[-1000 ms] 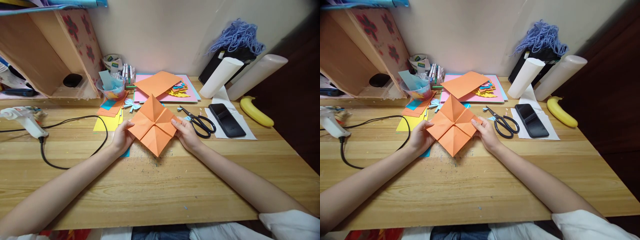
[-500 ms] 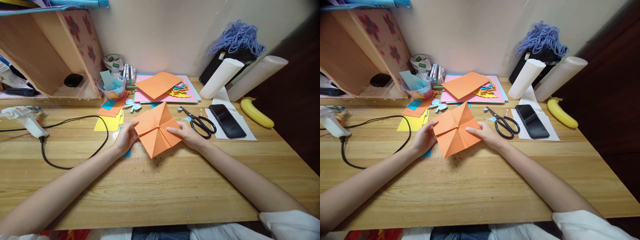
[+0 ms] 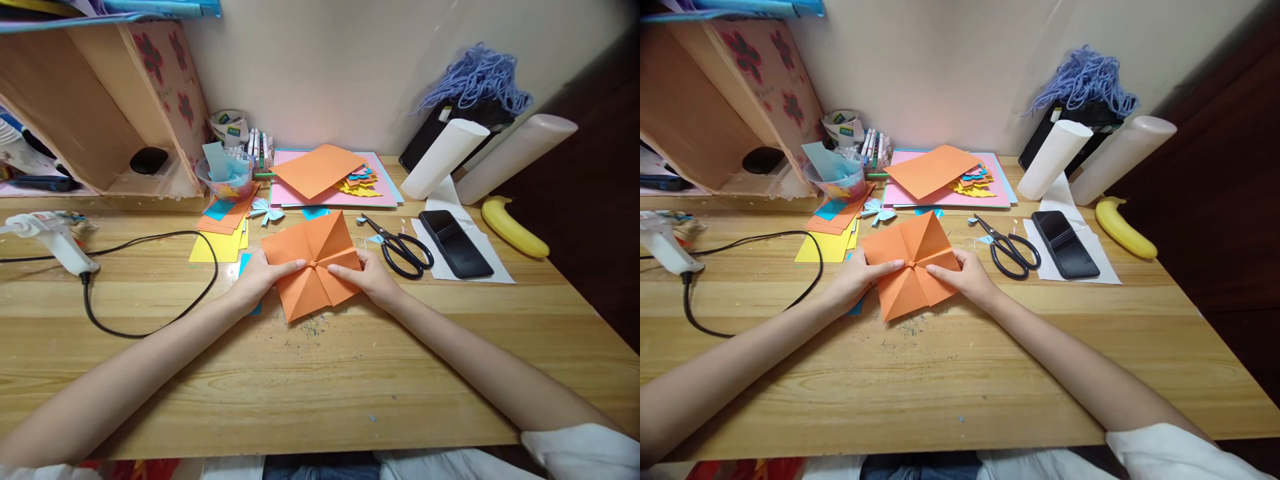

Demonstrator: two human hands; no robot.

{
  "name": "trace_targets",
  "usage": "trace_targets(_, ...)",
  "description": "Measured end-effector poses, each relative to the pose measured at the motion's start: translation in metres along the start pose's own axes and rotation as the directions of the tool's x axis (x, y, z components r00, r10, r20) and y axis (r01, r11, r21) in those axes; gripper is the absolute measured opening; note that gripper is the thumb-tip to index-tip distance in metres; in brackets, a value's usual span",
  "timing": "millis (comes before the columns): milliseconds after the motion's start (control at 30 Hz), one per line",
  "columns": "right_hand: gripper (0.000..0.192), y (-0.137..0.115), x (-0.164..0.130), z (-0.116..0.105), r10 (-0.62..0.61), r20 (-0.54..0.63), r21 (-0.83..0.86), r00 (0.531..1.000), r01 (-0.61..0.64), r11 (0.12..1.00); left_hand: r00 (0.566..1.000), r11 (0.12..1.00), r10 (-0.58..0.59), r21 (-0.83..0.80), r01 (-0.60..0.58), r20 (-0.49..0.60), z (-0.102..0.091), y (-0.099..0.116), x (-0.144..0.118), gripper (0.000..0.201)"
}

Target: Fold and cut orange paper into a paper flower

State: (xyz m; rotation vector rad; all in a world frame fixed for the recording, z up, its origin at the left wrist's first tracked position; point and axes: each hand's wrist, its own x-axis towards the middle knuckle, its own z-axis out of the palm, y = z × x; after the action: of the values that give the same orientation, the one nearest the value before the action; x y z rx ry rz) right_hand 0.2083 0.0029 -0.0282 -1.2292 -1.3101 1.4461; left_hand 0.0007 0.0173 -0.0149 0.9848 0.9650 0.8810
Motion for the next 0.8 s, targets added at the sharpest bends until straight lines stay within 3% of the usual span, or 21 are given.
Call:
trace_targets(167, 0.030, -0.0022, -0.0022, 0.0005, -0.001, 0.077, -0.074, 0.997, 0.007, 0.997, 0.998, 0.990, 0.068, 0.121, -0.066, -0.009, 0.0022, 0.0016, -0.0015, 0.045)
trace_targets(367, 0.029, -0.0009, -0.0032, 0.0013, -0.018, 0.081, -0.110, 0.997, 0.027, 0.994, 0.997, 0.964, 0.071, 0.259, -0.064, -0.019, 0.0052, 0.0092, -0.0056, 0.045)
trace_targets(800, 0.027, 0.0000, -0.0038, 0.0010, -0.017, 0.127, -0.073, 0.992, 0.026, 0.997, 1.000, 0.965, 0.012, 0.262, -0.005, -0.027, 0.0063, 0.0082, -0.0078, 0.044)
